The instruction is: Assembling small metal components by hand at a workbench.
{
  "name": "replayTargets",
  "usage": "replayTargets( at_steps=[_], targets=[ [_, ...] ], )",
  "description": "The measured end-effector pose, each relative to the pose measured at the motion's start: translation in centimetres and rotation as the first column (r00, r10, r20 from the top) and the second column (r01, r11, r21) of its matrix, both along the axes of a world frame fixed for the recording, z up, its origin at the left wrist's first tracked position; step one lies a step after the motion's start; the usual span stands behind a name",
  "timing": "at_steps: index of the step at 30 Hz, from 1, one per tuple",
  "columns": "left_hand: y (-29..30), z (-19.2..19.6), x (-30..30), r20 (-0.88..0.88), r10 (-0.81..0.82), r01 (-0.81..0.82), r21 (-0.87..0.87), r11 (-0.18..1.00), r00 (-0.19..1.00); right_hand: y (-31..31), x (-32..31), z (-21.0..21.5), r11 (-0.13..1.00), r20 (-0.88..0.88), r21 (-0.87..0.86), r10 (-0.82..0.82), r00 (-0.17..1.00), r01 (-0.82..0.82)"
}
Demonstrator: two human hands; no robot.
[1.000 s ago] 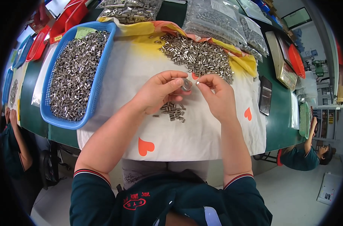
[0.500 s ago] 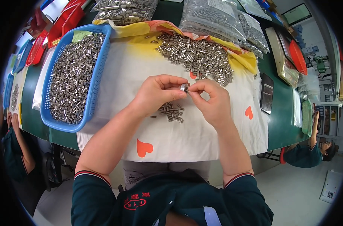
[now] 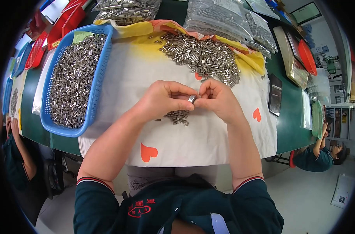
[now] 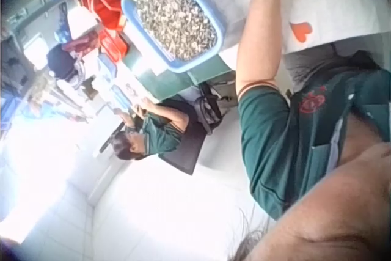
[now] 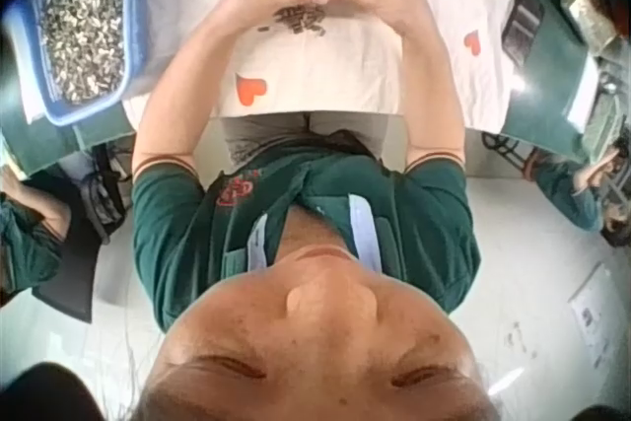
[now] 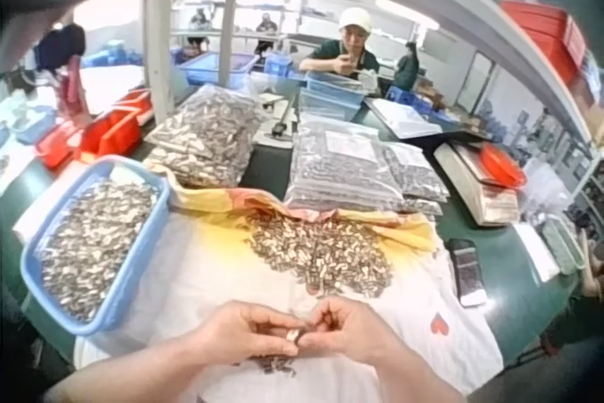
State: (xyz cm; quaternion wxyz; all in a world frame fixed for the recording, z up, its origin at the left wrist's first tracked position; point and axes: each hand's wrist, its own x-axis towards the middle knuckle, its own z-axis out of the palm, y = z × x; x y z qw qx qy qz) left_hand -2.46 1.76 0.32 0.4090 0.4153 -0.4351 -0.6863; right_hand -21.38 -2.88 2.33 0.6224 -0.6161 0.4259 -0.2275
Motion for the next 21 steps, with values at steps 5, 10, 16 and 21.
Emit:
replayTargets(
  at_steps=[5,10,16,21],
  targets=[
    [-0.2,-0.4,-0.4,0.075,-0.008,0.007,0.013,1.000,0.997,-1.5,-1.0,0.0,0.900,-0.225,-0.409,-0.259,0.939,0.150],
    [-0.3,-0.7,-0.4,0.038,0.071,-0.070,-0.018,0.997,0.997,-1.7,0.3,-1.8,0.575,-0.457,-0.788,-0.308,0.835,-0.219],
    [-0.5,-0.7,-0.3,0.018,0.107,-0.107,-0.016,0.994,0.994,-0.7,0.4,-1.2,0.572,-0.396,-0.802,-0.289,0.872,-0.175],
    [-0.4,-0.6,0.0,-0.005,0.144,-0.144,-0.027,0.989,0.990,1.1,1.0,0.6,0.898,-0.071,-0.441,-0.043,0.997,0.007]
  ],
)
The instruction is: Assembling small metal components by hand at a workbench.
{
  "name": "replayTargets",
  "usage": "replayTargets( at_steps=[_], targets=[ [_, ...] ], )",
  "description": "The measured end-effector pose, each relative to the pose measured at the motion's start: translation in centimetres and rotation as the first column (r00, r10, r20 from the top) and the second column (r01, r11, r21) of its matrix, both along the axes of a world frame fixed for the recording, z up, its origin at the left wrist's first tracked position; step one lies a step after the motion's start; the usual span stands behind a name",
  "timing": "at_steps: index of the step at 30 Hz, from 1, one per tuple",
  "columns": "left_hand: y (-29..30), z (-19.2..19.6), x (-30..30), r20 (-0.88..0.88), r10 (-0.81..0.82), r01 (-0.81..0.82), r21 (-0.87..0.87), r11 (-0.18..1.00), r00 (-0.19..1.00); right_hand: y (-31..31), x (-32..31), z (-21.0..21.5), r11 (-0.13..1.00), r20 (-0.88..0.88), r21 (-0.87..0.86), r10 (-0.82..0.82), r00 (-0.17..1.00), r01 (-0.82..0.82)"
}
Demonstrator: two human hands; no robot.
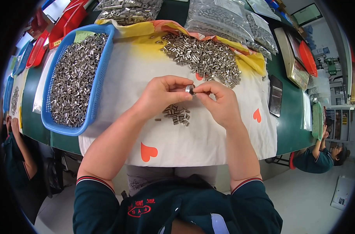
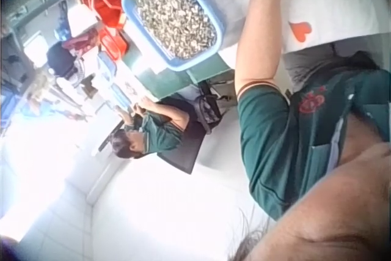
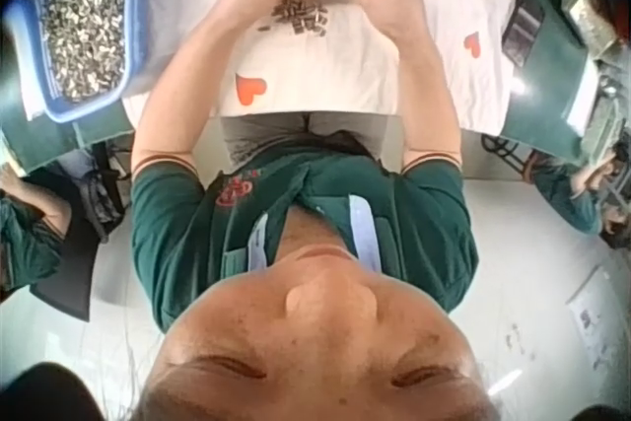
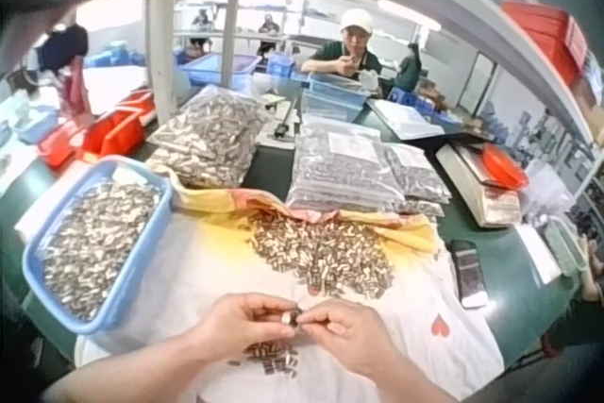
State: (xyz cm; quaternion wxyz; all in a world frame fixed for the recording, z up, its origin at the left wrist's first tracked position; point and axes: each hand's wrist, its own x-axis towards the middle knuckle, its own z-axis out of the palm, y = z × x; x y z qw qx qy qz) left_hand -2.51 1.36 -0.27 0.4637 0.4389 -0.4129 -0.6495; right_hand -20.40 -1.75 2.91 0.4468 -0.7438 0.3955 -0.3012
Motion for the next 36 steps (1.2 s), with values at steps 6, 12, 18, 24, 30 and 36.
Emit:
replayTargets(
  at_steps=[6,12,18,24,30,36],
  targets=[
    [0.0,-0.1,-0.2,0.001,-0.031,0.031,0.005,0.999,1.000,0.5,0.1,0.3,0.994,-0.089,-0.105,-0.047,0.995,0.038],
    [0.2,-0.1,-0.3,0.139,0.020,-0.020,-0.007,1.000,0.990,0.8,1.2,-0.7,0.831,-0.155,-0.557,-0.107,0.982,0.003],
    [0.1,0.3,-0.2,0.140,-0.011,0.014,-0.015,1.000,0.990,1.1,1.0,-0.2,0.840,-0.163,-0.542,-0.117,0.980,0.010],
    [0.2,0.7,0.3,0.088,-0.044,0.046,-0.021,0.999,0.995,1.3,0.9,0.8,0.981,-0.051,-0.173,-0.103,0.993,0.093],
    [0.3,0.9,0.2,0.006,-0.046,0.046,-0.011,0.999,0.999,1.0,0.1,1.1,0.979,0.032,-0.154,-0.130,0.991,0.133],
    [0.4,0.8,0.0,-0.052,-0.056,0.056,-0.008,0.998,0.997,1.0,0.2,0.6,0.984,0.024,-0.165,-0.063,0.998,0.066]
  ],
)
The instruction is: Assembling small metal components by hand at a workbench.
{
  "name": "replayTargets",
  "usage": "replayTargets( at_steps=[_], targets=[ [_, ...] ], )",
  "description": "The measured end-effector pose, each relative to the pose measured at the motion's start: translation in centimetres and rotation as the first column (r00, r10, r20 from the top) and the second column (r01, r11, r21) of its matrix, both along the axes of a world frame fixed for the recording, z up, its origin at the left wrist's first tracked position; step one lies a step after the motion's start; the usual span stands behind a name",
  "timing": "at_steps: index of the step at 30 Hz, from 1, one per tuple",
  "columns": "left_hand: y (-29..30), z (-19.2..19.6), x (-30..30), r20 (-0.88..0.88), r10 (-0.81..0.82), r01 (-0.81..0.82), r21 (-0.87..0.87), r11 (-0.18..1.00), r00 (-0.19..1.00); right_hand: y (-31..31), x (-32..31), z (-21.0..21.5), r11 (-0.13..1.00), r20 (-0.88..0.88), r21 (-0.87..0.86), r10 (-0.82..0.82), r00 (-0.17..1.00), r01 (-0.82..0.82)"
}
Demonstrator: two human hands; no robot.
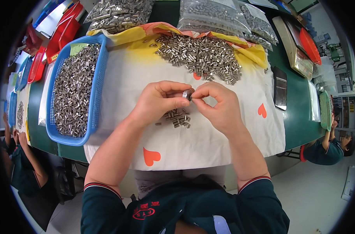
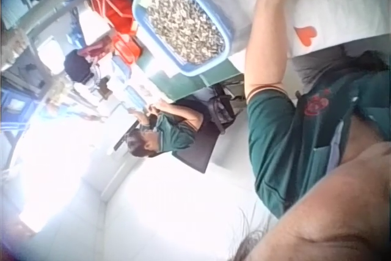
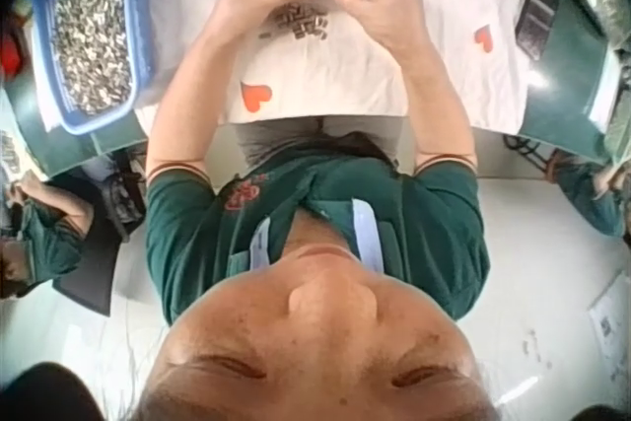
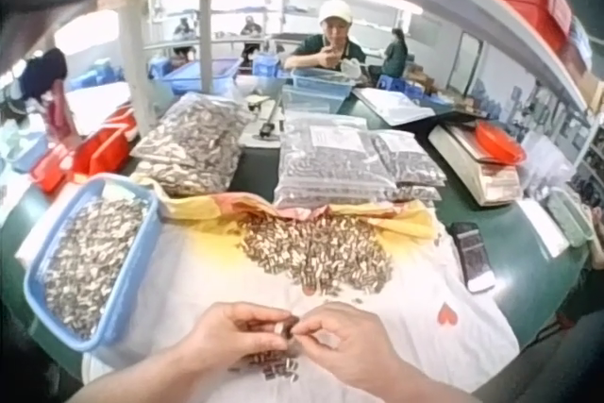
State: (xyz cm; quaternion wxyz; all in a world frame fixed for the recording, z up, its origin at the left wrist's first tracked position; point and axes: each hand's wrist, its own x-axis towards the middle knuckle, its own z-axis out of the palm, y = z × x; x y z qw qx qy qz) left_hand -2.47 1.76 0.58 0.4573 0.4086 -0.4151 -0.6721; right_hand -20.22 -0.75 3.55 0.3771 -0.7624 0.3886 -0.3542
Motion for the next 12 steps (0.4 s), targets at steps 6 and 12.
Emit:
replayTargets(
  at_steps=[6,12],
  targets=[
    [0.10,-0.13,-0.33,0.108,0.030,-0.032,0.015,0.999,0.994,0.35,0.37,-0.49,0.929,-0.202,-0.370,-0.067,0.977,-0.013],
    [0.17,-0.02,-0.09,0.139,0.045,-0.045,-0.008,0.999,0.989,0.31,0.33,-0.75,0.986,-0.107,-0.167,-0.020,0.994,0.002]
  ],
)
